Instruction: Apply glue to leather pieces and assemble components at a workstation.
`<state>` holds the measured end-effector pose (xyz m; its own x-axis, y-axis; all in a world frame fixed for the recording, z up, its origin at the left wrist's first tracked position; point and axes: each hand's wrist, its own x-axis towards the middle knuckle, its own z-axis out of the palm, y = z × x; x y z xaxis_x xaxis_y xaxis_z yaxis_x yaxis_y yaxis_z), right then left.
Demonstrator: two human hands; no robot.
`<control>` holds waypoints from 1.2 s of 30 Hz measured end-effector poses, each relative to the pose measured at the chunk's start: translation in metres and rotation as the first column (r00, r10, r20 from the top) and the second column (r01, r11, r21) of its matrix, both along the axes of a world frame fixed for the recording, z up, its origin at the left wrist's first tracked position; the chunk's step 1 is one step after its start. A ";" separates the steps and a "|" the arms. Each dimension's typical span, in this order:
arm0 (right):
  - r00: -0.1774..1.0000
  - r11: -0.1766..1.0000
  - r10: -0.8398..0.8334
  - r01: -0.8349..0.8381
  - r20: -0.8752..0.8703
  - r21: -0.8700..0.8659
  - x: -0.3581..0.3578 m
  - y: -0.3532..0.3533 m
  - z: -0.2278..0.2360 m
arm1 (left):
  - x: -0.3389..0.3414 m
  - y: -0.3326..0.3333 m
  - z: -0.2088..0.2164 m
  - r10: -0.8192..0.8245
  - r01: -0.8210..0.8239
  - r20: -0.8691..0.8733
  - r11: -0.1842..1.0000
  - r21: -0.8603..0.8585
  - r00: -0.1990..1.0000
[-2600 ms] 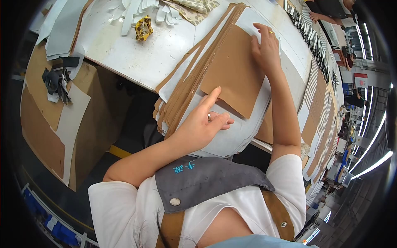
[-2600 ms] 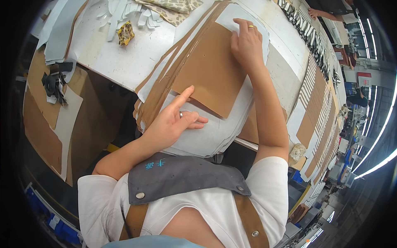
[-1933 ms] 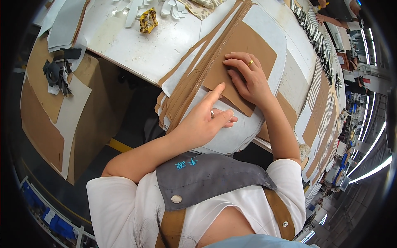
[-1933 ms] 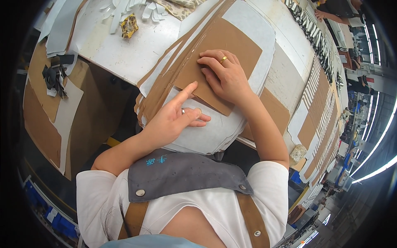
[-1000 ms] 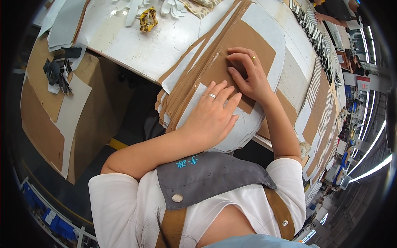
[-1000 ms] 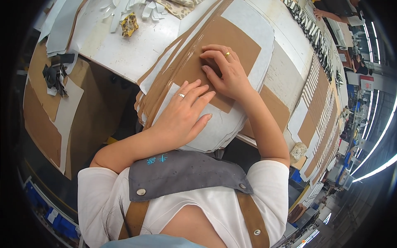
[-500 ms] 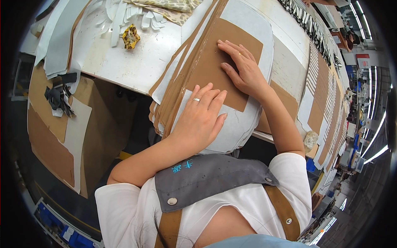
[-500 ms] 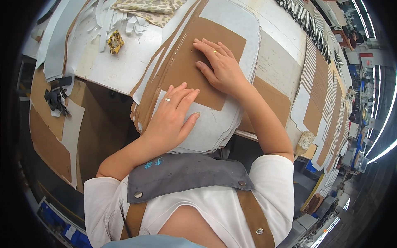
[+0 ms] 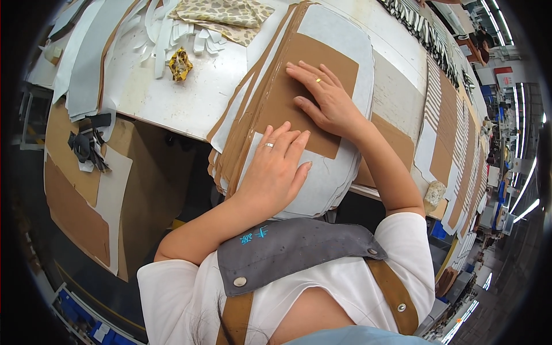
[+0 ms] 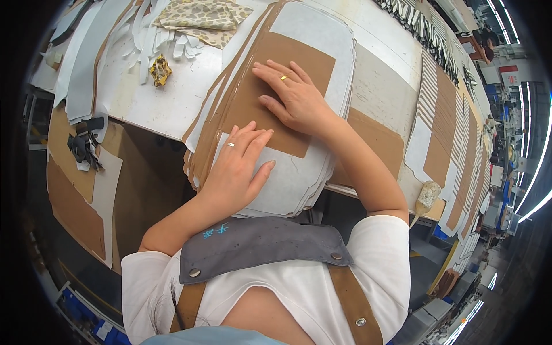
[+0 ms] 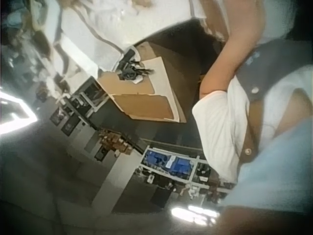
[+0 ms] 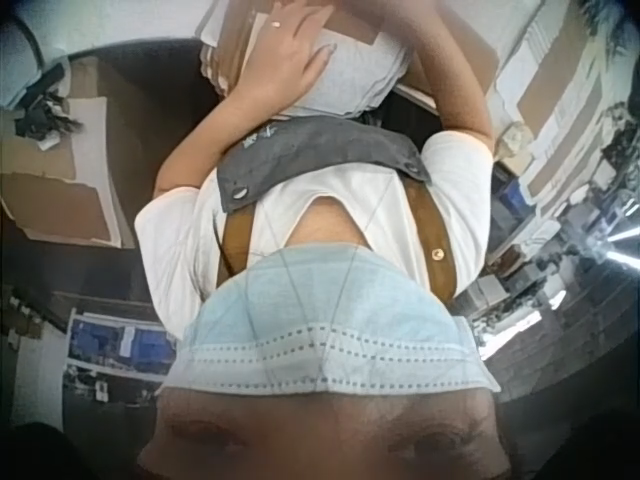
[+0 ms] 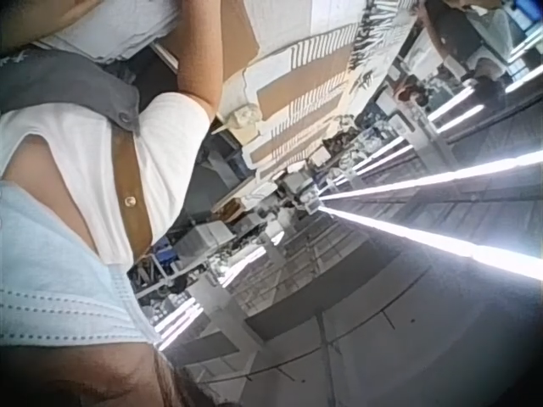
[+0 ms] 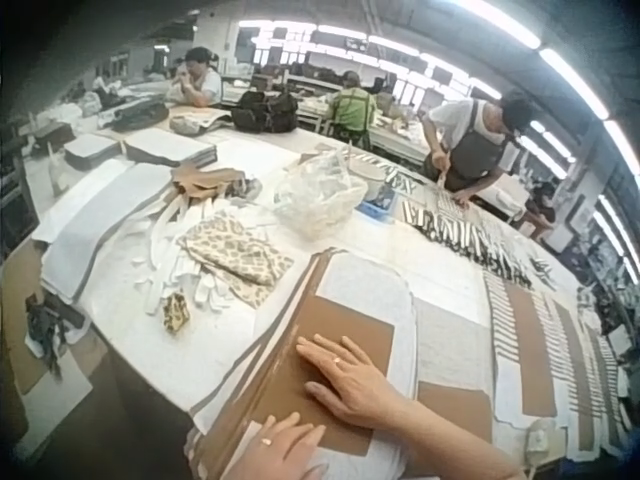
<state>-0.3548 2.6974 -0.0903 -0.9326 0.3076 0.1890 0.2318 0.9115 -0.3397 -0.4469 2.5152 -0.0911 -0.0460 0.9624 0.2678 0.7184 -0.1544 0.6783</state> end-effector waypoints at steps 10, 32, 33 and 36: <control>0.997 0.996 -0.077 0.076 0.022 0.042 -0.016 0.030 -0.009 | 0.000 -0.001 0.002 -0.003 0.004 0.006 1.000 -0.027 1.000; 0.984 0.997 -0.032 0.019 -0.177 -0.070 -0.001 0.013 0.003 | -0.003 -0.001 0.003 -0.026 0.027 0.025 0.999 -0.034 0.999; 0.984 0.996 -0.013 -0.003 -0.175 -0.090 0.000 0.014 -0.002 | -0.003 -0.001 0.004 -0.026 0.027 0.018 0.999 -0.037 0.999; 0.979 0.994 -0.033 0.011 -0.201 -0.111 0.000 0.013 -0.008 | -0.003 0.000 0.006 -0.023 0.024 0.014 0.999 -0.044 1.000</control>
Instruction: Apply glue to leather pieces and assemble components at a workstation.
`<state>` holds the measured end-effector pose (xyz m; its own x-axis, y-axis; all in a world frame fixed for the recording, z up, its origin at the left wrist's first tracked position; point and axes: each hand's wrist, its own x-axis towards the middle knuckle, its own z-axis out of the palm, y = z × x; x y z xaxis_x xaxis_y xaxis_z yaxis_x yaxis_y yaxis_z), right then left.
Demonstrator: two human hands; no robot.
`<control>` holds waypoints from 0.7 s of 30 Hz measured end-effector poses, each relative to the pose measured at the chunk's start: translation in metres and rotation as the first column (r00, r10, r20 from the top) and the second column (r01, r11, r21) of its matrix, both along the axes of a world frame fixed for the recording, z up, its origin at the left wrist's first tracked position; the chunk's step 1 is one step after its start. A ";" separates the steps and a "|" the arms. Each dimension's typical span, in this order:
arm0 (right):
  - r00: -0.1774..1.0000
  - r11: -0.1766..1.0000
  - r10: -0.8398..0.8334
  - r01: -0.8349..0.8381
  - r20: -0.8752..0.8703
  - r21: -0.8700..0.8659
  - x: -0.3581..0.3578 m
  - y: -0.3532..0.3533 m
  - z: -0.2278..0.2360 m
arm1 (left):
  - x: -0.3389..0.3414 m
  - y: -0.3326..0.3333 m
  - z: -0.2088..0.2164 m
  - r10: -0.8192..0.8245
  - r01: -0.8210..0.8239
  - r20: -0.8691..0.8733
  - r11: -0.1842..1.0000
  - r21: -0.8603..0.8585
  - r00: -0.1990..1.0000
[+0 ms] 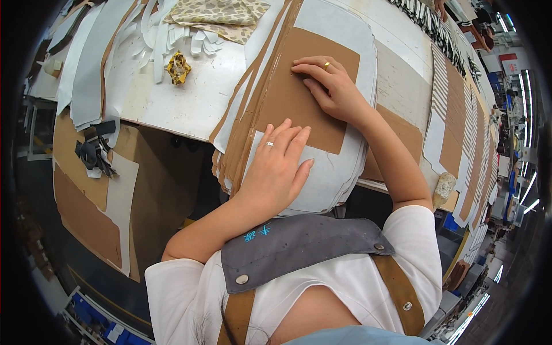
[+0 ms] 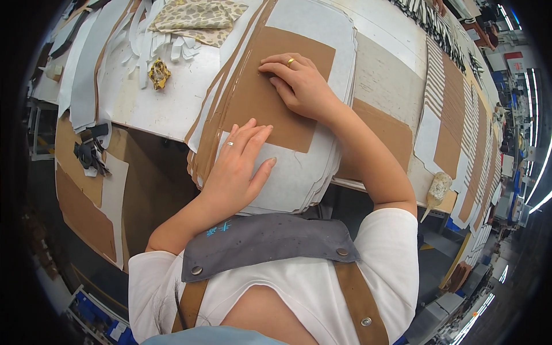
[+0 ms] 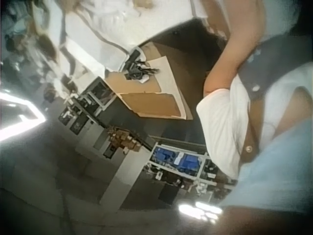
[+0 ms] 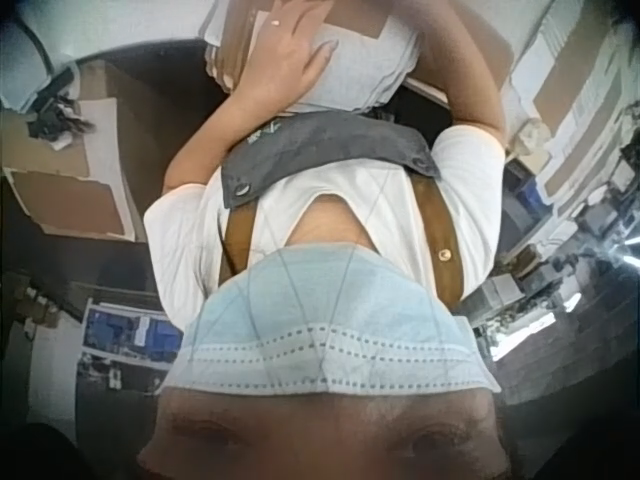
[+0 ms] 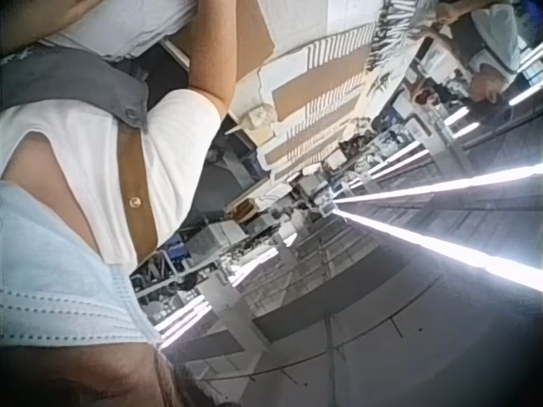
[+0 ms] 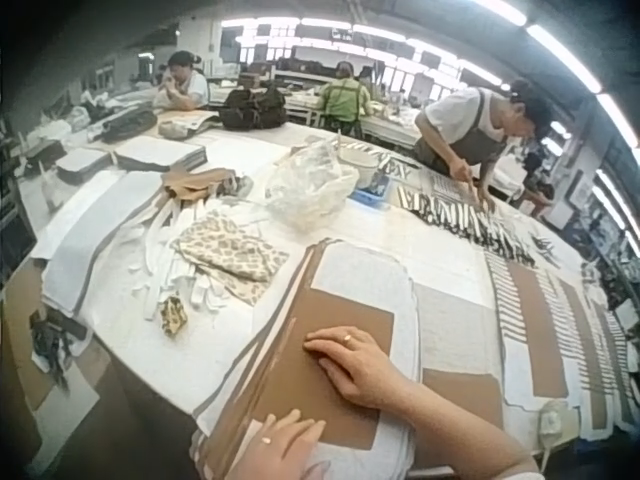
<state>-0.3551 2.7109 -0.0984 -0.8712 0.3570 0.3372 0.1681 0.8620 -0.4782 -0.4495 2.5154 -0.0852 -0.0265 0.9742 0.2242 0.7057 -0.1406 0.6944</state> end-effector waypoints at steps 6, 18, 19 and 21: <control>0.999 0.999 -0.016 0.015 0.040 0.035 0.000 0.001 -0.003 | -0.003 0.005 0.008 0.010 -0.011 -0.045 1.000 -0.028 0.999; 0.995 0.994 -0.101 0.101 0.005 -0.052 0.001 0.014 -0.007 | -0.019 0.044 -0.004 0.096 -0.080 -0.466 0.995 0.055 0.880; 0.996 0.995 -0.087 0.086 -0.030 -0.047 0.000 0.012 -0.001 | -0.019 0.045 -0.004 0.112 -0.091 -0.466 0.994 0.066 0.878; 1.000 0.999 -0.016 0.015 -0.020 -0.036 0.000 0.005 0.006 | -0.018 0.045 -0.003 0.120 -0.096 -0.479 0.993 0.074 0.870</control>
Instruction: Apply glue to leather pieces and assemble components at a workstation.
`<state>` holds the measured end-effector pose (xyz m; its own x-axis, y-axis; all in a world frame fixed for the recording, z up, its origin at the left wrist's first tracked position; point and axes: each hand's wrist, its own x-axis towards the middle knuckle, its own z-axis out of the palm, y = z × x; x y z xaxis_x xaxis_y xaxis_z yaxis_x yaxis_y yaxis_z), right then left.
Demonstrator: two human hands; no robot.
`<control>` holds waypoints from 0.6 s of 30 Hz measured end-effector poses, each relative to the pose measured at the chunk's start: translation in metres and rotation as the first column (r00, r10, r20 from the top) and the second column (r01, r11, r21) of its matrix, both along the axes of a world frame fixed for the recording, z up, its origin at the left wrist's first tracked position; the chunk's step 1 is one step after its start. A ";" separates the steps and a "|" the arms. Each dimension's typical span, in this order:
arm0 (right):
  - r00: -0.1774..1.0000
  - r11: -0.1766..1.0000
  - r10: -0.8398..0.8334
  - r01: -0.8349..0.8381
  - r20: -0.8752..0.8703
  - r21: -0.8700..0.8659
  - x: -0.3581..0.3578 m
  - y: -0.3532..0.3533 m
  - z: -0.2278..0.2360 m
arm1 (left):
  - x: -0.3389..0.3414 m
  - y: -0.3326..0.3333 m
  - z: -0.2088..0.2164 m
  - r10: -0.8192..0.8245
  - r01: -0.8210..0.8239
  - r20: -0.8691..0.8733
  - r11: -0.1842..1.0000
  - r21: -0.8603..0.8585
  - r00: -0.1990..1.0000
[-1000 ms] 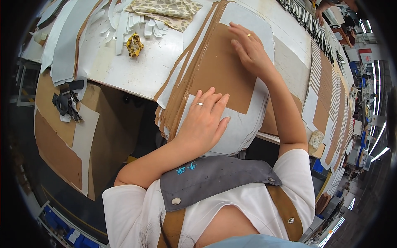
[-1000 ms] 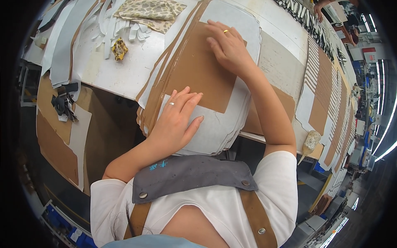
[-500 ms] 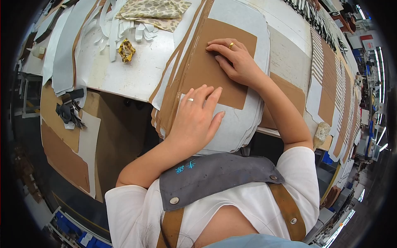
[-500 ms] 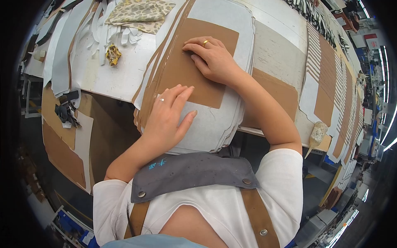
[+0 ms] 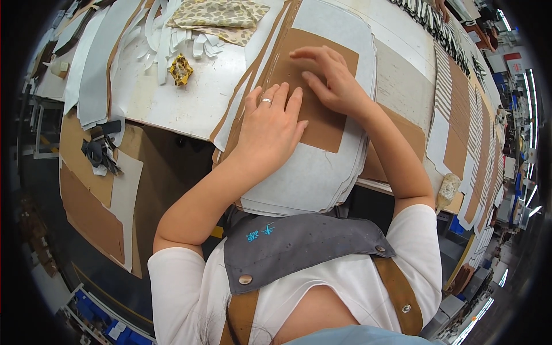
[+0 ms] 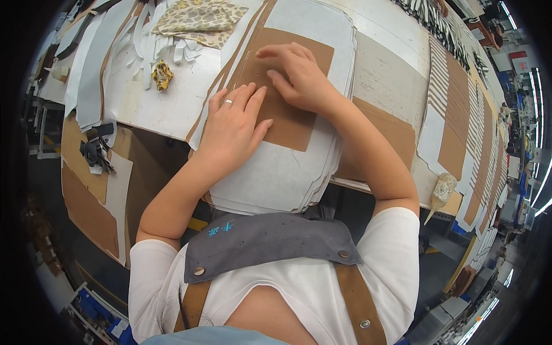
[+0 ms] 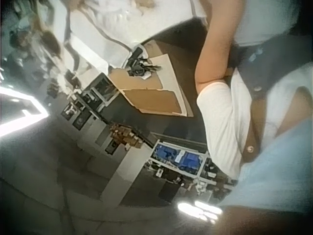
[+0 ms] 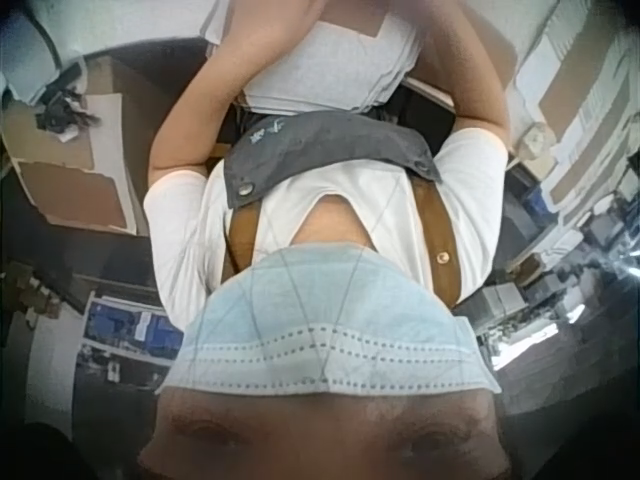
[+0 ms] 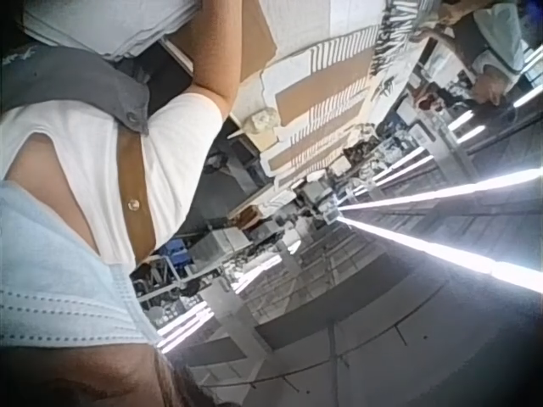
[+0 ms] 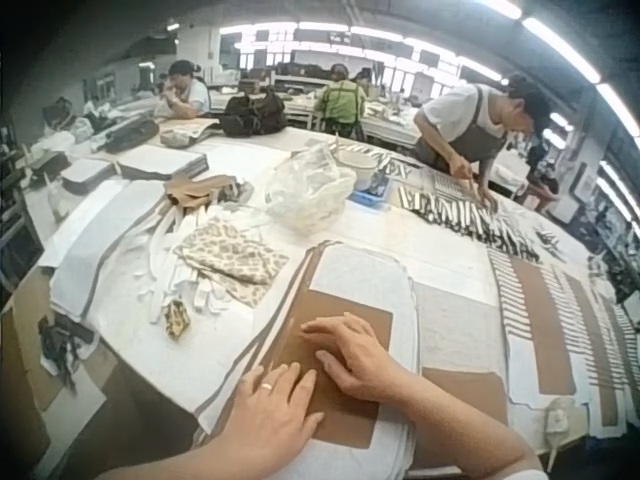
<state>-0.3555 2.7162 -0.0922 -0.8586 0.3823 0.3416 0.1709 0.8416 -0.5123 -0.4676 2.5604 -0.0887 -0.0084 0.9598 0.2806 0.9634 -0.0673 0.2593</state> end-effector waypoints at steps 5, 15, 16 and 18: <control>0.995 0.998 0.056 -0.055 0.080 -0.019 -0.005 0.015 -0.007 | -0.002 0.008 0.000 -0.004 0.004 -0.002 1.000 0.001 1.000; 0.997 0.994 -0.070 0.068 0.024 0.091 -0.020 0.023 -0.029 | 0.021 -0.038 0.000 -0.007 -0.030 0.119 0.951 0.307 0.993; 0.997 0.996 -0.061 0.058 0.039 0.064 -0.019 0.025 -0.033 | 0.025 -0.048 0.002 0.006 -0.059 0.155 0.940 0.337 0.988; 0.994 0.989 -0.069 0.057 0.086 0.135 0.001 0.047 -0.044 | 0.021 -0.073 0.005 0.110 -0.167 0.164 0.907 0.388 0.980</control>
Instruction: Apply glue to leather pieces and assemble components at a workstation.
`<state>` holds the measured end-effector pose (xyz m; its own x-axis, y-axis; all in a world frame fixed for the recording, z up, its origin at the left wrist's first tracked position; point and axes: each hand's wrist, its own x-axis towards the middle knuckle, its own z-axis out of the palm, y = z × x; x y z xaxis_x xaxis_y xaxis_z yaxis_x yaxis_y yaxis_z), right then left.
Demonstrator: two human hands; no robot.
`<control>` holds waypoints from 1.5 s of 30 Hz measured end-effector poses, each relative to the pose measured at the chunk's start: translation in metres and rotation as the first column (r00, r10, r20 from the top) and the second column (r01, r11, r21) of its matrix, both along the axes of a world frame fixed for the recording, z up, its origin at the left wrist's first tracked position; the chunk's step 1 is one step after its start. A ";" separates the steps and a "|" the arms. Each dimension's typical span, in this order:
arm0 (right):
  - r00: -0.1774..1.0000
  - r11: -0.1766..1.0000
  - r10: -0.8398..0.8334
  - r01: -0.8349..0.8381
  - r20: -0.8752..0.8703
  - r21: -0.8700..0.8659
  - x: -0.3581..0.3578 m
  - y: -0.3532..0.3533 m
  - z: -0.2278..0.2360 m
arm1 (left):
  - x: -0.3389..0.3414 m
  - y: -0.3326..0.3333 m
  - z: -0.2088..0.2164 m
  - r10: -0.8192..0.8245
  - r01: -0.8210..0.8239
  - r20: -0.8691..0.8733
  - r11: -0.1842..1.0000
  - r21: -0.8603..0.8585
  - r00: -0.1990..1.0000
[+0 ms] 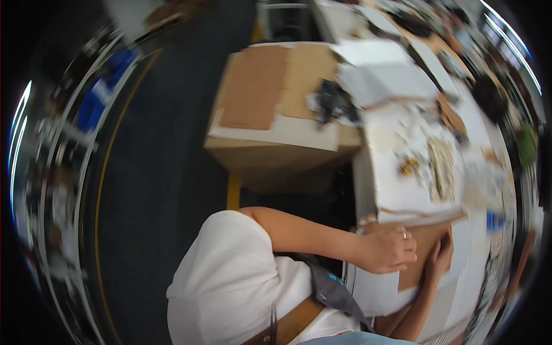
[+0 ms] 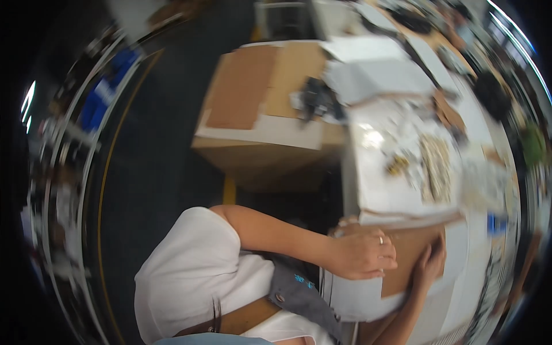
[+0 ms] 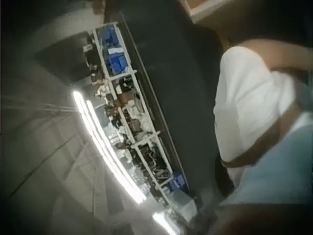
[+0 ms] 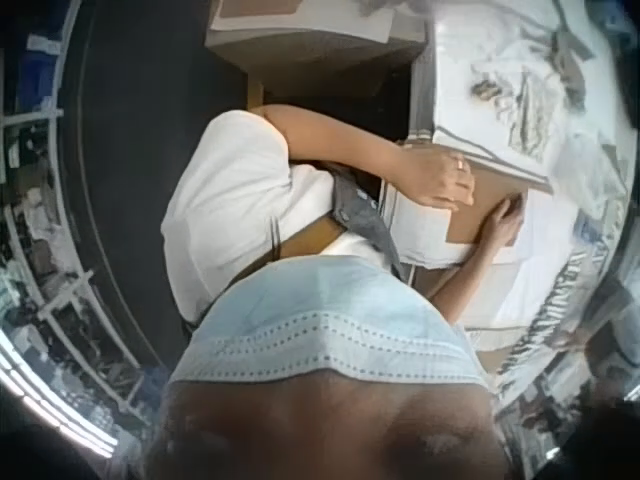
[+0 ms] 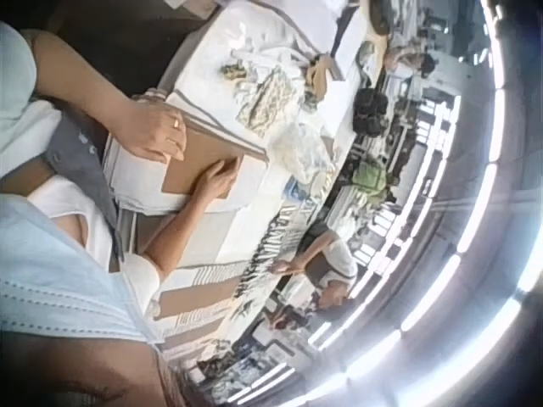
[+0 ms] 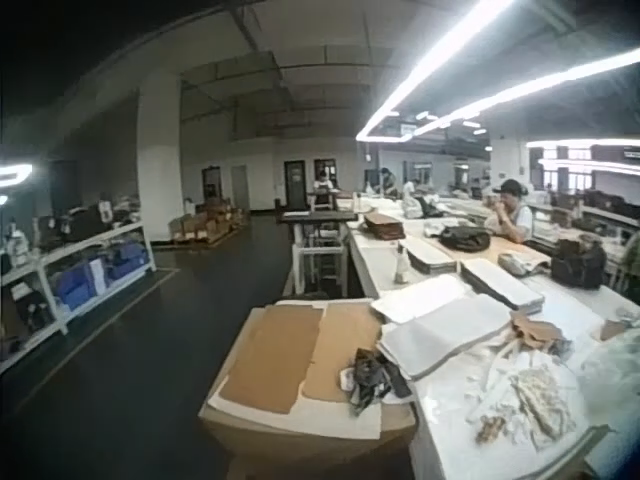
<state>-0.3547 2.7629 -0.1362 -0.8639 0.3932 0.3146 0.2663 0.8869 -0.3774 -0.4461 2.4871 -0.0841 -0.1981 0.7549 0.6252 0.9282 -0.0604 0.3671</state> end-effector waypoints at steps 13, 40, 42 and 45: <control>0.992 0.990 0.121 -0.122 0.021 0.066 -0.027 0.052 -0.011 | 0.029 -0.274 0.162 0.790 -0.311 0.011 0.228 0.923 0.613; 0.999 0.997 0.010 -0.013 -0.043 -0.071 -0.011 -0.036 0.039 | 0.011 0.033 -0.012 -0.376 0.426 0.201 0.827 -0.367 0.904; 0.996 0.996 0.086 -0.086 0.038 -0.011 -0.009 -0.040 0.039 | 0.009 0.032 -0.010 -0.394 0.465 0.254 0.806 -0.366 0.883; 0.980 0.979 -0.195 0.197 0.032 -0.054 0.008 -0.006 0.039 | 0.004 0.030 -0.007 -0.433 0.516 0.302 0.802 -0.300 0.850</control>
